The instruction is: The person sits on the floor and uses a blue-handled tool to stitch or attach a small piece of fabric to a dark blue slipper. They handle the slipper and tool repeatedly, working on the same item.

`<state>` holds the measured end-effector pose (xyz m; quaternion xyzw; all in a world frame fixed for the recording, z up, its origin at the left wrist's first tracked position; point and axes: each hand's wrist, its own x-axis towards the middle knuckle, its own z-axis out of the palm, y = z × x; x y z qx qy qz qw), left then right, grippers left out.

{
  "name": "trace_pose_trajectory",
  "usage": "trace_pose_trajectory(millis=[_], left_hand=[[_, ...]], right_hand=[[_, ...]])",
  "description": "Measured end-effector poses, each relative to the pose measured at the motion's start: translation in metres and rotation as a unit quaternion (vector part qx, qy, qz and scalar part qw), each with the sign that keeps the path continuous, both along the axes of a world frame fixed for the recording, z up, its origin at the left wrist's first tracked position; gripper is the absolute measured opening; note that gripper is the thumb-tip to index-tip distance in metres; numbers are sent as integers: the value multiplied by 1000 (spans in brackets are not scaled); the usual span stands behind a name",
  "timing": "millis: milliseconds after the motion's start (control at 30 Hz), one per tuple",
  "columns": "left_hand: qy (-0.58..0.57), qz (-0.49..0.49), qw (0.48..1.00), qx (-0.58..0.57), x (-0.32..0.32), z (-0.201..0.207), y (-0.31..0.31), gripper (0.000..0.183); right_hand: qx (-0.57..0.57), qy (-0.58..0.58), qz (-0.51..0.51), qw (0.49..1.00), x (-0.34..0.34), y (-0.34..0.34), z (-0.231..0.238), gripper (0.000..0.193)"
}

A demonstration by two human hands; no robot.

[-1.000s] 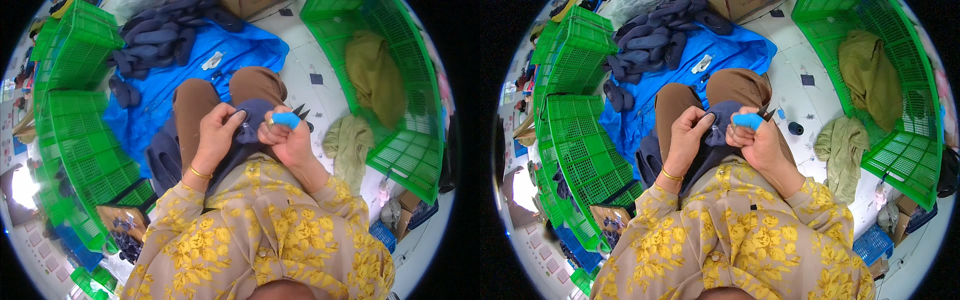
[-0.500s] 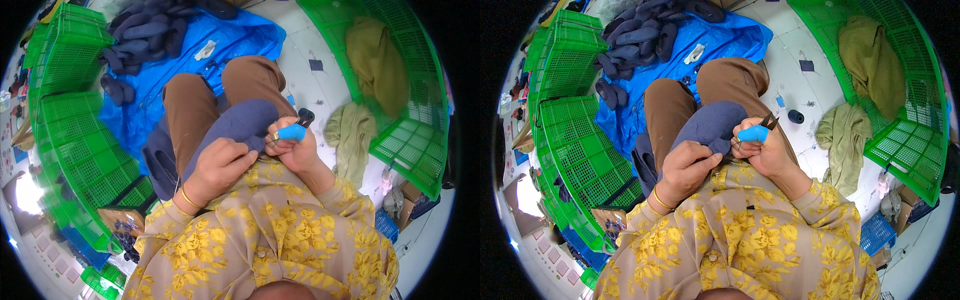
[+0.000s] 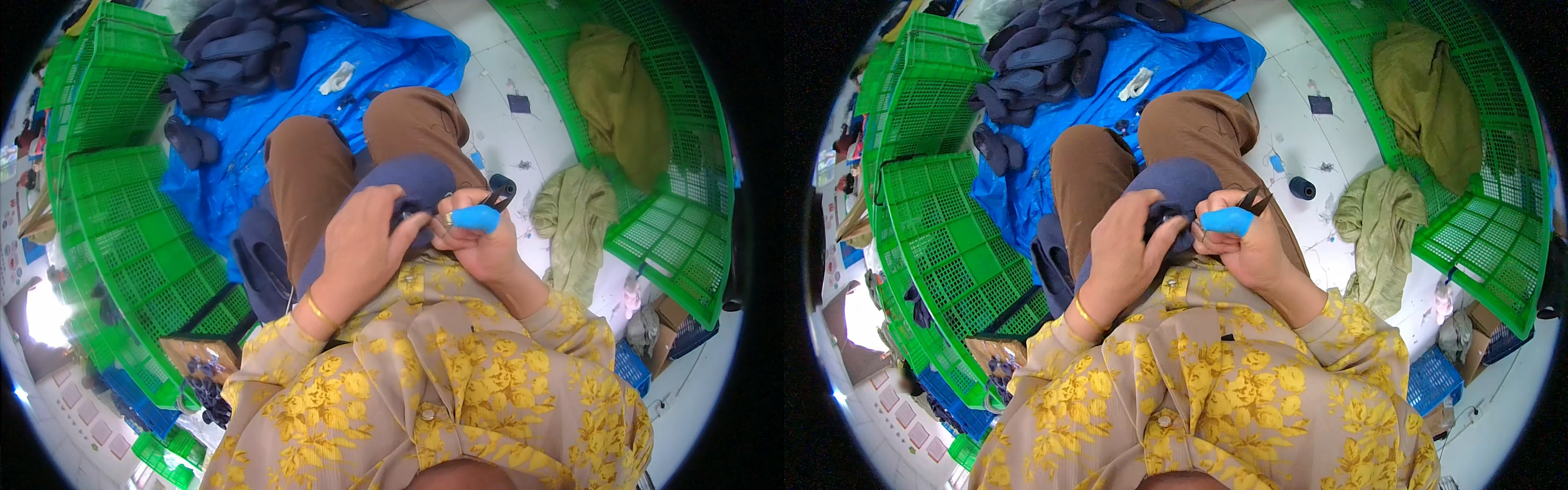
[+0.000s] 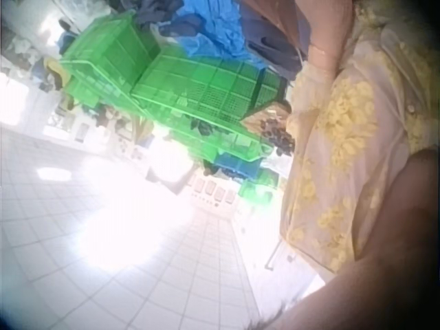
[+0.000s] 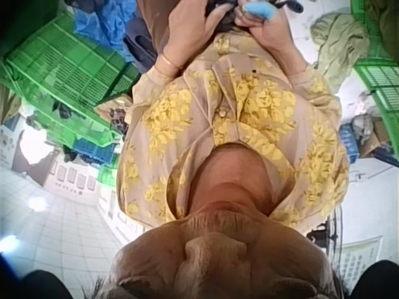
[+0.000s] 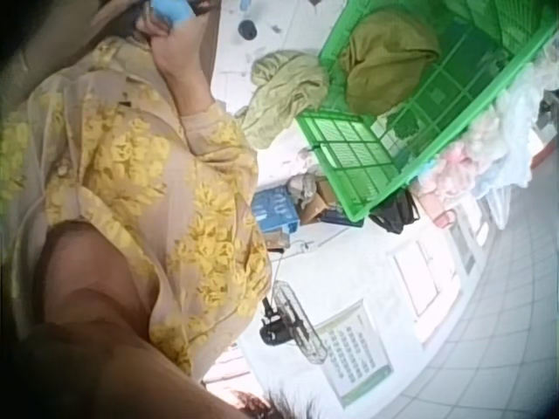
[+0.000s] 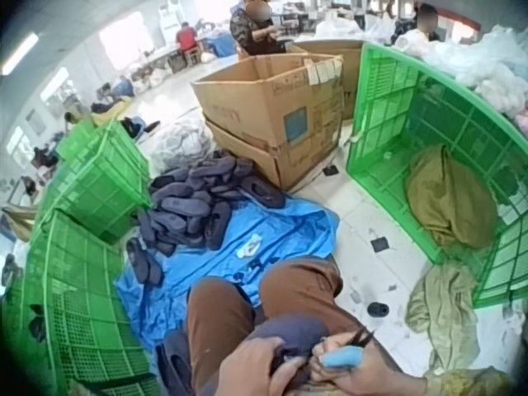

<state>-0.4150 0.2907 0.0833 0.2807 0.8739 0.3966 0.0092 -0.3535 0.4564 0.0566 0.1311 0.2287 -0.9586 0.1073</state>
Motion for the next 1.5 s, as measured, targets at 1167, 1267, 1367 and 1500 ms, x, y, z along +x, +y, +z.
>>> trace_pose_trajectory(millis=[1167, 1267, 1367, 1500], left_hand=[[-261, -12, 960, 103, -21, -18, -23, 19], [-308, -1, 943, 124, -21, -16, -23, 20], [-315, 7, 941, 127, -20, -17, -23, 20], [-318, 6, 938, 136, -20, -19, -24, 19]], right_hand=[[675, 6, 10, 738, 22, 25, 34, 18], [613, -2, 116, 781, 8, 7, 48, 10], [649, 62, 98, 751, 4, -5, 39, 11], [638, 36, 133, 757, 3, -9, 38, 15]])
